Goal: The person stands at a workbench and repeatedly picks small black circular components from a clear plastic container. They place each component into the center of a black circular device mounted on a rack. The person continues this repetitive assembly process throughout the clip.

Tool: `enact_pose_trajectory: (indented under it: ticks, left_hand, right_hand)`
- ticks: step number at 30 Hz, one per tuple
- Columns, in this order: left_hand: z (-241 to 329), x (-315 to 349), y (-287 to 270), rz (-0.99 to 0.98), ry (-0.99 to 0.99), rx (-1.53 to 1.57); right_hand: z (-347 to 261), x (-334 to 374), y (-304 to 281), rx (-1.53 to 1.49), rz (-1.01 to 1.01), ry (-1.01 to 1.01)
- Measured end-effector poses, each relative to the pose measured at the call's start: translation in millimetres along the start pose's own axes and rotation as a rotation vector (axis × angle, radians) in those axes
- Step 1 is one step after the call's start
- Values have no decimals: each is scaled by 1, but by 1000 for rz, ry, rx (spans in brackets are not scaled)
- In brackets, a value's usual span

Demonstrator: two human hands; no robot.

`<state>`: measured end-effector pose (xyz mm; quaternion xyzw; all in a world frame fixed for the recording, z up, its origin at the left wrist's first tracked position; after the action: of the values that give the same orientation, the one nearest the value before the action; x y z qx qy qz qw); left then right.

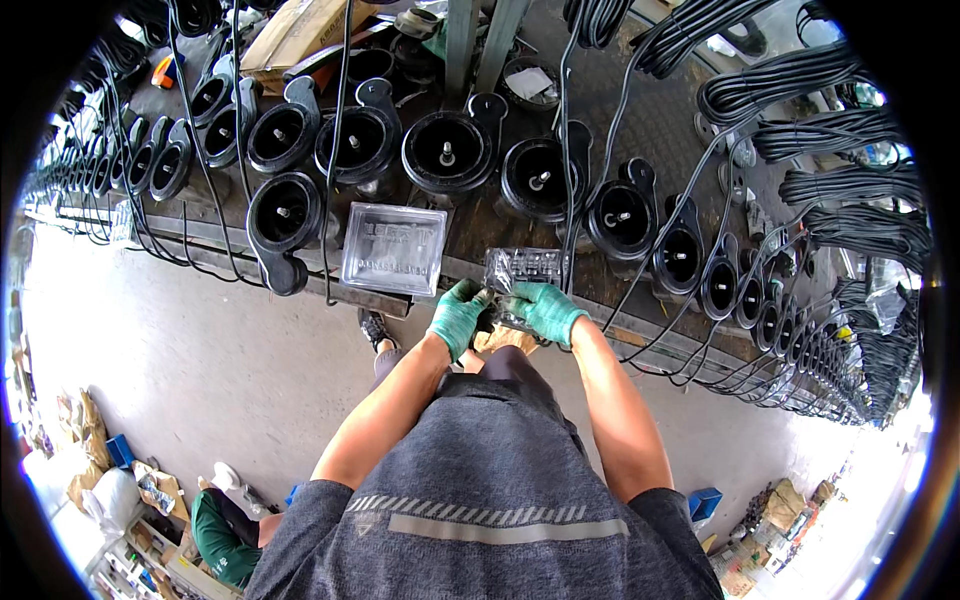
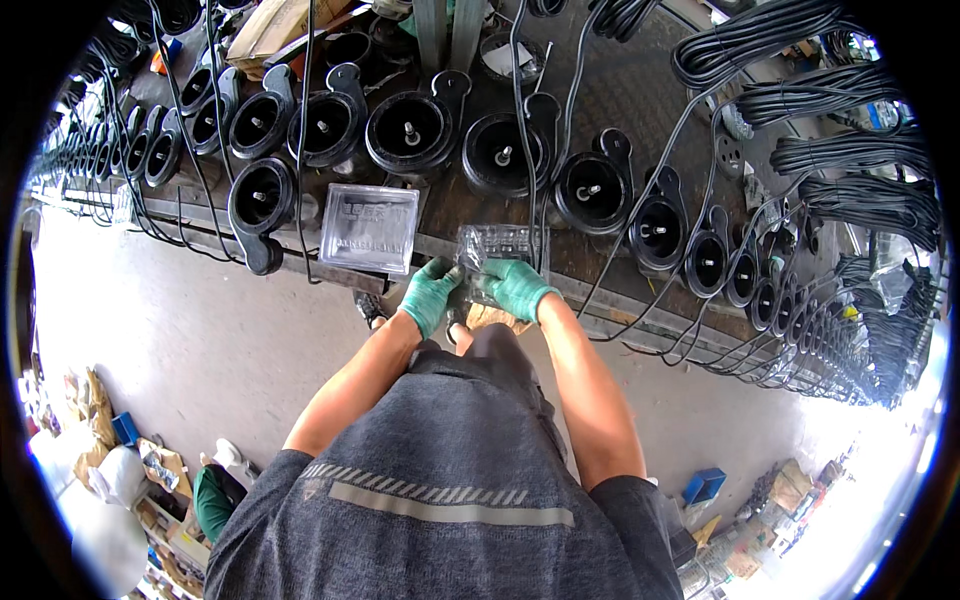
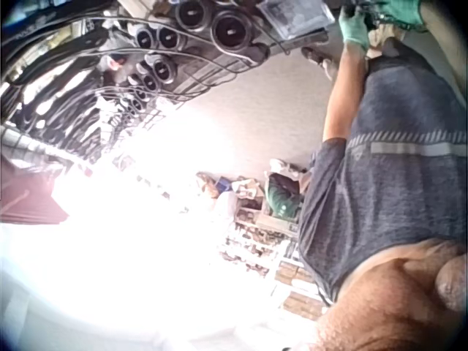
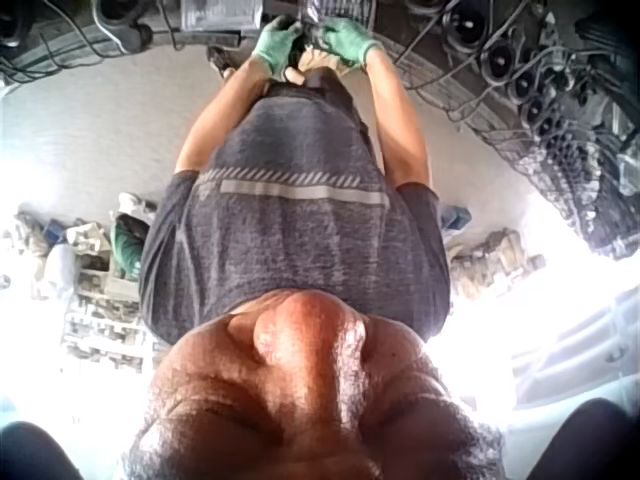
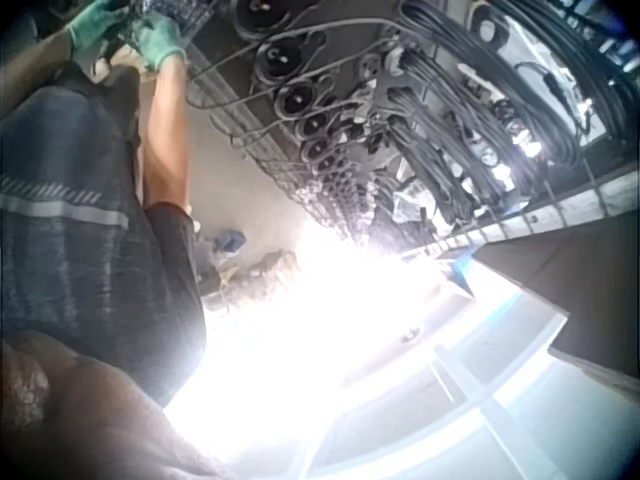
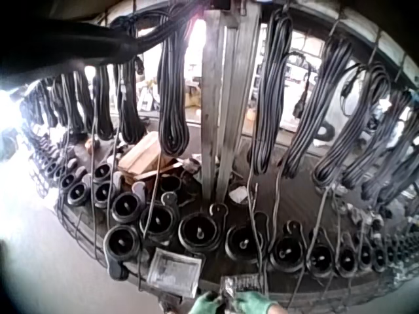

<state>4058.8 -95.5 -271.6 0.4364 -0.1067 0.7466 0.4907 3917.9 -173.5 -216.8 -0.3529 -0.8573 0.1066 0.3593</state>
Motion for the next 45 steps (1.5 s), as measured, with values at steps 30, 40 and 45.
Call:
enact_pose_trajectory:
  ticks: [30, 40, 45]
  left_hand:
    - [58, 26, 116, -741, 1170, -1873]
    - [59, 37, 123, -707, 1369, -1882]
    - [44, 35, 136, -935, 1235, -1886]
  right_hand:
    - [-17, 44, -44, -249, 352, -53]
    - [1, 70, -73, -135, 868, -95]
    - [-19, 57, -58, 52, 578, 26]
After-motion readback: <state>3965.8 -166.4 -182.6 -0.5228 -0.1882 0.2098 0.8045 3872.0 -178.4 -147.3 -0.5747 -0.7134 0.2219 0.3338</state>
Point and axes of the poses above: each hand's wrist, its own x-axis away from the middle knuckle, its own y-axis out of the palm, z = x × y, the point moved 8 cm from there along -x, towards the middle knuckle, and after that the axes turned 8 degrees about z, right-handed, at the moved point
